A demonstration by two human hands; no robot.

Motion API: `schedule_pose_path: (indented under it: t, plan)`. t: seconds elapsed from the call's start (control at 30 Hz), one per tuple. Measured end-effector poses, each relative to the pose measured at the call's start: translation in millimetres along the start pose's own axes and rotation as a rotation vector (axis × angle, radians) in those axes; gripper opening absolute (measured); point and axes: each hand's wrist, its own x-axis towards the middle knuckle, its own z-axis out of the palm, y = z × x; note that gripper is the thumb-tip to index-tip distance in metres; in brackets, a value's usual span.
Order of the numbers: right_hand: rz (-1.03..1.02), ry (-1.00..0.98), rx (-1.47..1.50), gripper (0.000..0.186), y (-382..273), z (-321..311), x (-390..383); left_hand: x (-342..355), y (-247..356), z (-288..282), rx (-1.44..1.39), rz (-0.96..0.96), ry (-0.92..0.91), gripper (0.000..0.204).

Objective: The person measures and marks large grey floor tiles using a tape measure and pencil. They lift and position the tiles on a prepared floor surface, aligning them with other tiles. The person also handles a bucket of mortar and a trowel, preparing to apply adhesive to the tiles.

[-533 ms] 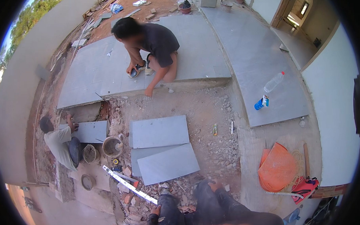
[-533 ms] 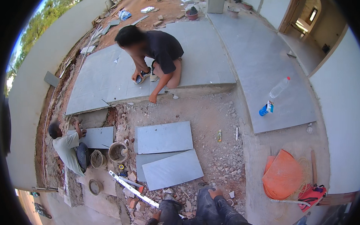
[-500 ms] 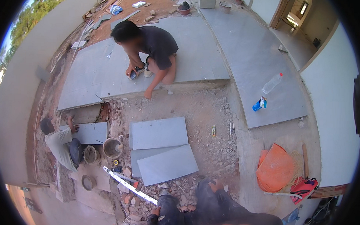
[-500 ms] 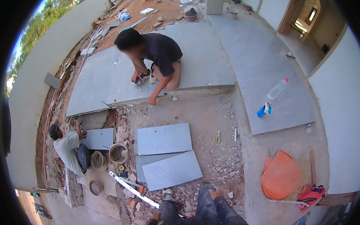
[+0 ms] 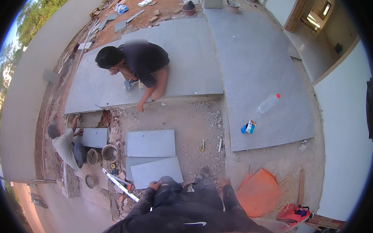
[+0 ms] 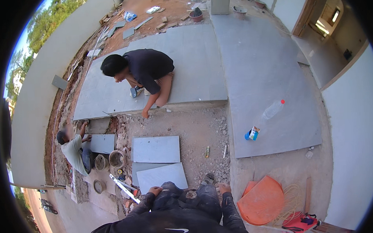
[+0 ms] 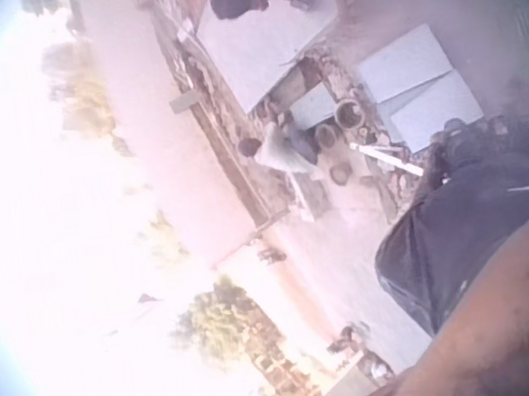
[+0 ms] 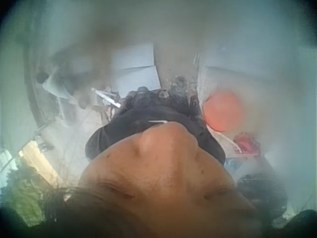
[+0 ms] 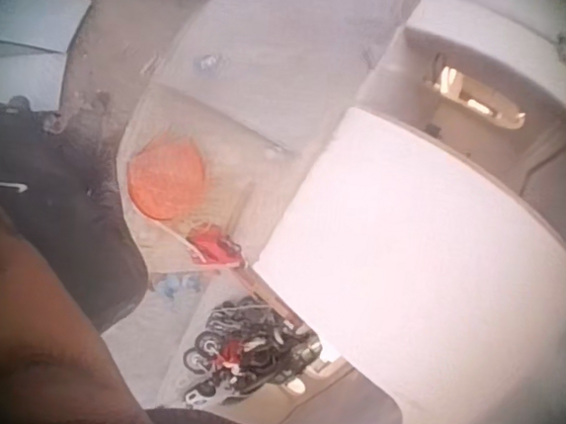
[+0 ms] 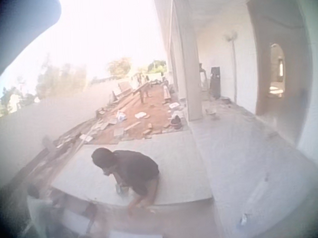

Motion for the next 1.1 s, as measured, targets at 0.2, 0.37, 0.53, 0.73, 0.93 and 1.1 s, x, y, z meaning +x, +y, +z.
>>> schedule_pose_path:
  t: [0.2,0.37,0.53,0.73,0.93,1.1]
  plan:
    - [-0.177,-0.165,0.027,0.025,-155.4,-37.8,108.9,20.4,165.8,2.1,-0.386,0.178,-0.031,0.041]
    - [-0.289,-0.212,0.175,0.027,-306.8,-41.3,186.7,74.5,233.8,-3.5,-0.303,-0.030,-0.085,0.042]
    - [-0.321,-0.147,-0.092,0.032,-438.4,-69.5,240.5,203.9,315.2,-6.5,0.031,0.082,-0.066,0.035]
    - [-0.425,0.048,-0.422,0.031,-579.3,-103.0,261.2,301.8,480.8,-47.5,-0.259,0.115,-0.246,0.040]
    - [-0.770,0.528,-0.688,0.065,-754.5,-102.8,271.4,349.8,669.7,-116.4,-0.369,0.223,-0.283,0.042]
    - [-0.707,0.372,-0.833,0.087,-859.8,-77.9,359.2,414.2,790.8,-143.3,-0.354,0.280,-0.264,0.041]
